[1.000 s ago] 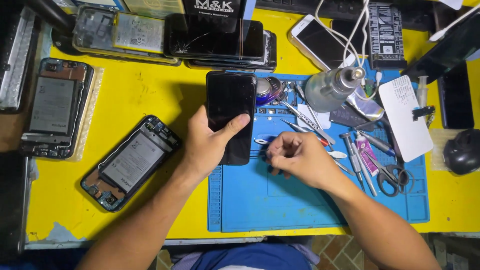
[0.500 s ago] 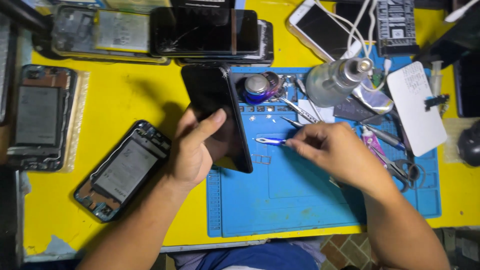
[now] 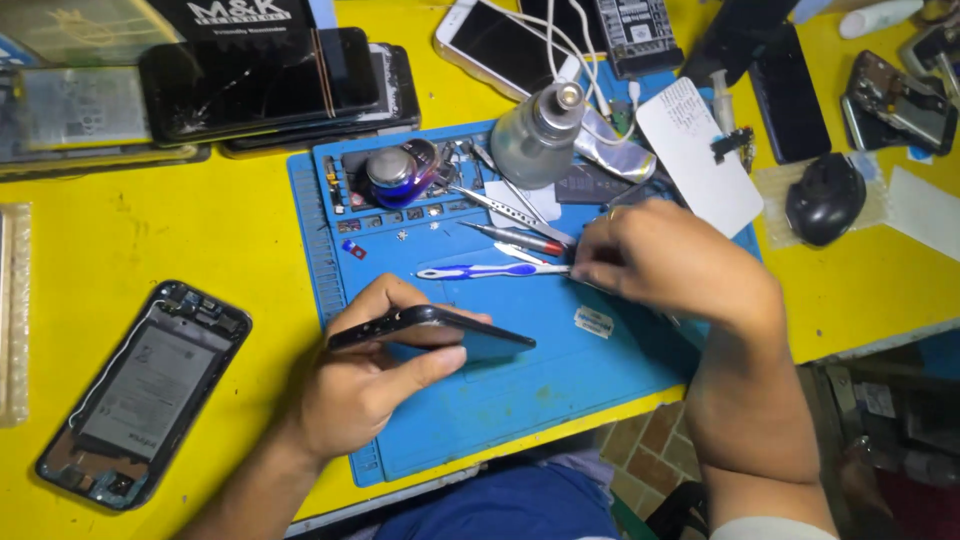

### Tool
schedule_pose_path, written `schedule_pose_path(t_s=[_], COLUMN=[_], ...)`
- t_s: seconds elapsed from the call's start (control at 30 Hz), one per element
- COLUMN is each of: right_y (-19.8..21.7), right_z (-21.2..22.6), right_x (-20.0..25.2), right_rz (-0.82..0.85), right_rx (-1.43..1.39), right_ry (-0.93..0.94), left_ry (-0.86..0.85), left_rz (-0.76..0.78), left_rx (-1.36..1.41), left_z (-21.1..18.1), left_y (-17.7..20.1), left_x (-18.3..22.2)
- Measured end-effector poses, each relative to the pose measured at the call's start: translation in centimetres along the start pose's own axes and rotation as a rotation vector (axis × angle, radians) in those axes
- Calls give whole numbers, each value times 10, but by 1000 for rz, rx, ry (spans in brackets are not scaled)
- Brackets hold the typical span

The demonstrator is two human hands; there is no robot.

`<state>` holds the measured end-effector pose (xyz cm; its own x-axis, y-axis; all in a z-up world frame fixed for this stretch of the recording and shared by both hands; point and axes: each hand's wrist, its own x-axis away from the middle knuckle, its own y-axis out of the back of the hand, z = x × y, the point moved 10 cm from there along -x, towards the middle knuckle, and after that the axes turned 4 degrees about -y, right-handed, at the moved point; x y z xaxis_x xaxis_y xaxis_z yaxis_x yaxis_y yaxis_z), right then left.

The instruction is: Disassembling a mobile phone to access internal components using a screwdriver and prying tools.

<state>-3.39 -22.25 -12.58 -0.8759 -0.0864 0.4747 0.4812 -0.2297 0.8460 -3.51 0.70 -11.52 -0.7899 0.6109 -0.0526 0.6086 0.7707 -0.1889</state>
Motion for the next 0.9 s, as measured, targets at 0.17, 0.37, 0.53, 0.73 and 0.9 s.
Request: schedule_pose_path(t_s=[0.17, 0.37, 0.53, 0.73, 0.9], right_y=[-32, -47, -29, -6, 7], right_z=[-11, -19, -13, -42, -48], right_x=[22, 33, 32, 41, 63], right_rz=[-162, -338, -444, -447, -628], right_rx=[170, 290, 287, 564, 521], right_ry=[-19, -33, -6, -219, -89], left_ry=[118, 122, -69, -328, -418], left_rz=[-48, -41, -117, -149, -144], left_rx=[-193, -534, -544, -608, -636], left_z=[-4, -21, -29, -44, -55], left_y=[28, 50, 40, 19, 7], left_x=[28, 56, 68, 80, 83])
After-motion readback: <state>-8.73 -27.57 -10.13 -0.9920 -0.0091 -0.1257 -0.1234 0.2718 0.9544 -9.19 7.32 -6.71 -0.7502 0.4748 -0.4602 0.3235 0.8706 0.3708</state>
